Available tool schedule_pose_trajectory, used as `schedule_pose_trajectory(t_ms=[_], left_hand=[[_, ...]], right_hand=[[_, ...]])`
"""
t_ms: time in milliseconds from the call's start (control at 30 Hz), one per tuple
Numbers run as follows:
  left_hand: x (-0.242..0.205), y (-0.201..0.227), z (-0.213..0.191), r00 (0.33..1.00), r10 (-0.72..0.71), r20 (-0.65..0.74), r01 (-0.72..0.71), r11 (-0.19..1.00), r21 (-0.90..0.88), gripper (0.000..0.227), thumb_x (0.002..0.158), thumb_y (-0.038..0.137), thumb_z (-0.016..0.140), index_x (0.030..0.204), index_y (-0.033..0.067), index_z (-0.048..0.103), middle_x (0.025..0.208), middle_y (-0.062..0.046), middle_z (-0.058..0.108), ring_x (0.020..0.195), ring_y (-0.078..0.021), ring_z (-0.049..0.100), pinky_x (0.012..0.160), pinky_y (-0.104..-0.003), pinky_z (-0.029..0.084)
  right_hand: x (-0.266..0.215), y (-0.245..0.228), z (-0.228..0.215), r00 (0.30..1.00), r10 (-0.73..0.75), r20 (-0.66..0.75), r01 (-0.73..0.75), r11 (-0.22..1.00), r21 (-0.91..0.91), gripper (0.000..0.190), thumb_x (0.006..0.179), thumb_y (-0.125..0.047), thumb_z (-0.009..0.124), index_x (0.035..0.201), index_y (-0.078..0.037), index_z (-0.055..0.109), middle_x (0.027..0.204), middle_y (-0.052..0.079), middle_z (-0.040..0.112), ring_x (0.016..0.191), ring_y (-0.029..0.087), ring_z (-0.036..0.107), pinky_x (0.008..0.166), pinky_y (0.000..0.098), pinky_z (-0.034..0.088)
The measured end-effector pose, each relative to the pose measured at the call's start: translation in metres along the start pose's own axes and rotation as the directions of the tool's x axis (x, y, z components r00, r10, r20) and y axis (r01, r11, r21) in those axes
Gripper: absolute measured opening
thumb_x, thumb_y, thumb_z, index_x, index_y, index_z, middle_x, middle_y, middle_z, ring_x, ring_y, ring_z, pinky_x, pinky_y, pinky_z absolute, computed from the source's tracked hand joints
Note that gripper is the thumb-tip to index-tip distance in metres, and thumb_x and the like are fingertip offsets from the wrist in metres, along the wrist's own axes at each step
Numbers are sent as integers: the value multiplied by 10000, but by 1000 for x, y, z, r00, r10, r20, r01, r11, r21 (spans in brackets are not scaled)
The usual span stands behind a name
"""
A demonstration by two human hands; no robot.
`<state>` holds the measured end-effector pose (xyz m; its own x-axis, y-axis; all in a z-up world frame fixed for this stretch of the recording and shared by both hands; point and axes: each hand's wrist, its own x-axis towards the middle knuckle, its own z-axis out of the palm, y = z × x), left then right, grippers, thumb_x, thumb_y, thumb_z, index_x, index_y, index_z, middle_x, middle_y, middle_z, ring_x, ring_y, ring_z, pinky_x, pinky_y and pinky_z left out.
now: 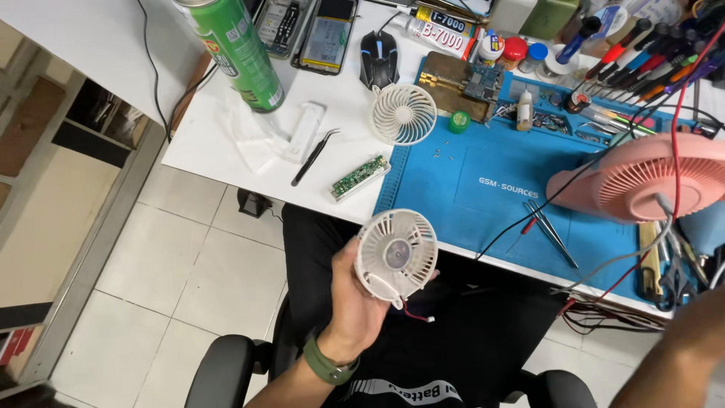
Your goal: The person holds a small white fan and uses a blue bulb blower to clean the blades. They then connect the fan wires to a small green circuit board and test the fan, which begins to spin.
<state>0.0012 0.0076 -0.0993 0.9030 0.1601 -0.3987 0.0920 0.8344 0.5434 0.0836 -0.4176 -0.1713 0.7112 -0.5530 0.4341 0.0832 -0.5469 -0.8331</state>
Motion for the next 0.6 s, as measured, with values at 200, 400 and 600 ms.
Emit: schedule_pose_trajectory(t_ms=[200,400,600], left_hand=[[3,-3,10,946,-305,-106,308,951,15,683,1099,507,385,1516,24,631,1426,-214,717,1308,-322,684,1030,-457,596],[16,-4,4,998,67,11,-64,870,489,524,1095,477,508,1173,34,776,1130,-101,807,1051,-192,754,932,-334,621],[63,39,-7,681,592,432,-510,-40,859,338,1066,350,735,1271,81,729,1224,-114,706,1144,-284,626,950,-426,482]], right_hand=[[-117,-182,67,614,-13,789,-156,978,137,646,955,-184,722,1548,-29,516,1367,167,754,1205,254,755,1047,379,614],[-114,-185,93,397,236,887,-484,875,-16,566,938,-258,722,1461,-40,708,1424,105,791,1283,221,751,1067,370,606],[-97,-155,123,653,248,716,-527,827,194,531,1003,-86,738,1501,44,608,1187,195,728,1030,248,705,854,414,638]])
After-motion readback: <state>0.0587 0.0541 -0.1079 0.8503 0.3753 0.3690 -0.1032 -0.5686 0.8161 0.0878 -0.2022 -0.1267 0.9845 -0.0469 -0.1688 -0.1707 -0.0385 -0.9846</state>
